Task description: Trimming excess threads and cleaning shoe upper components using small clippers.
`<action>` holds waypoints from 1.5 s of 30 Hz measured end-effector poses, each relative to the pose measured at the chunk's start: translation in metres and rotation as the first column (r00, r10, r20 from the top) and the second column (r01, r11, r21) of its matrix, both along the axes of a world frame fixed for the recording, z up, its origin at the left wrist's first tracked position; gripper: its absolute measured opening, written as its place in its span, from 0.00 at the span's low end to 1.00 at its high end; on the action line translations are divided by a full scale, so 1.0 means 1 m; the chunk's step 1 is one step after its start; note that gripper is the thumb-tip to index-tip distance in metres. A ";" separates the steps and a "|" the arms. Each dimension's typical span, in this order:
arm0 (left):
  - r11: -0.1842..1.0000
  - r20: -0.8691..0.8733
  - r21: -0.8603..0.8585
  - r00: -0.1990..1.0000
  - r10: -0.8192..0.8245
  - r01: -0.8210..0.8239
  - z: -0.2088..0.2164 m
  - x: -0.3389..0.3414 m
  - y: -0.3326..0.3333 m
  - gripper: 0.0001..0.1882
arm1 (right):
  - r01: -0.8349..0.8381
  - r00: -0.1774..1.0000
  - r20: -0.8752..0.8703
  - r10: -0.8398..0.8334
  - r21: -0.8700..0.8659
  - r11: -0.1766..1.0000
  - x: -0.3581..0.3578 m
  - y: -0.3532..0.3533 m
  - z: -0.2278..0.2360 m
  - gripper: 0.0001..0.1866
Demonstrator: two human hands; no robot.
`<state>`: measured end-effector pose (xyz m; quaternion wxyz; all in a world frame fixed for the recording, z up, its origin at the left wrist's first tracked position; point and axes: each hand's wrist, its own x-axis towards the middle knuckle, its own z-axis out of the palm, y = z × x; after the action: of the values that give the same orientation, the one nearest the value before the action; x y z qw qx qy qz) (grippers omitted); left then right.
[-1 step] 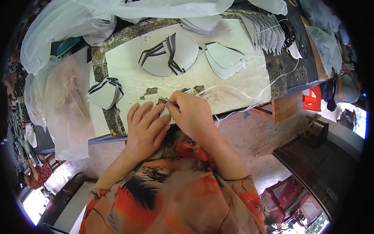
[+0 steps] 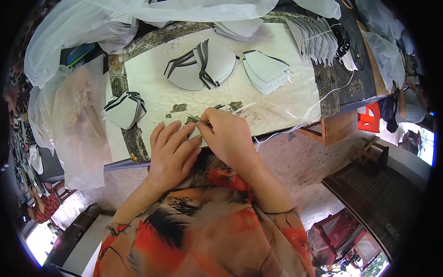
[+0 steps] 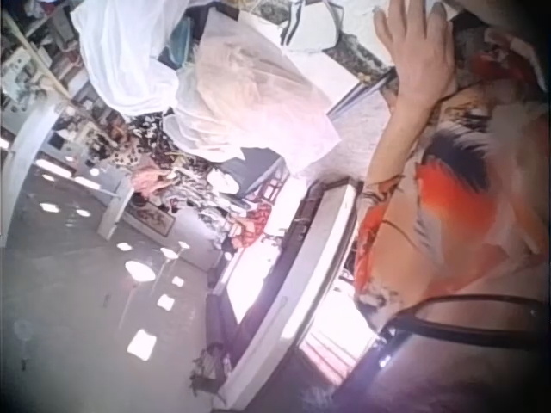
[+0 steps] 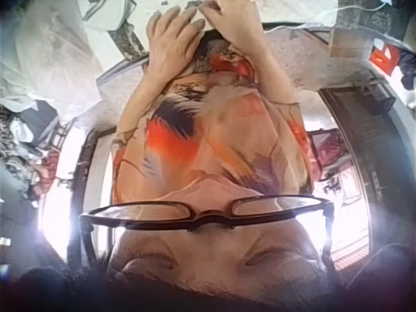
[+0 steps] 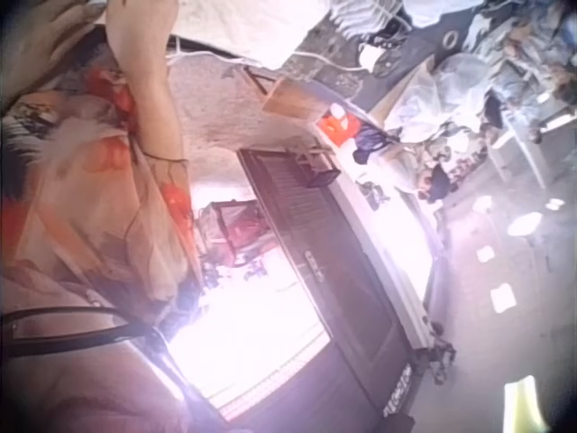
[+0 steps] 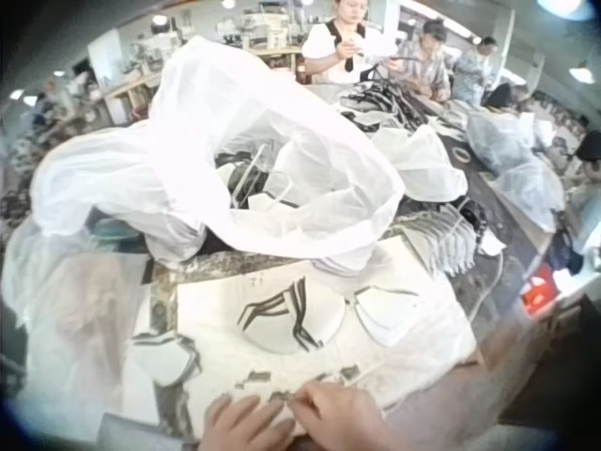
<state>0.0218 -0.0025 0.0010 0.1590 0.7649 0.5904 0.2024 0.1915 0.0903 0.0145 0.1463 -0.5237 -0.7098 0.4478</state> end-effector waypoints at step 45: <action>0.998 -0.192 -0.013 0.980 0.051 -0.054 0.011 0.025 0.014 0.29 | 0.056 0.998 -0.006 -0.056 0.175 0.983 0.027 0.023 -0.007 0.10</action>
<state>0.0471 0.0116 0.0124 0.1030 0.7636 0.6247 0.1266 0.2189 0.1133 0.0077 0.2046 -0.5283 -0.7314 0.3796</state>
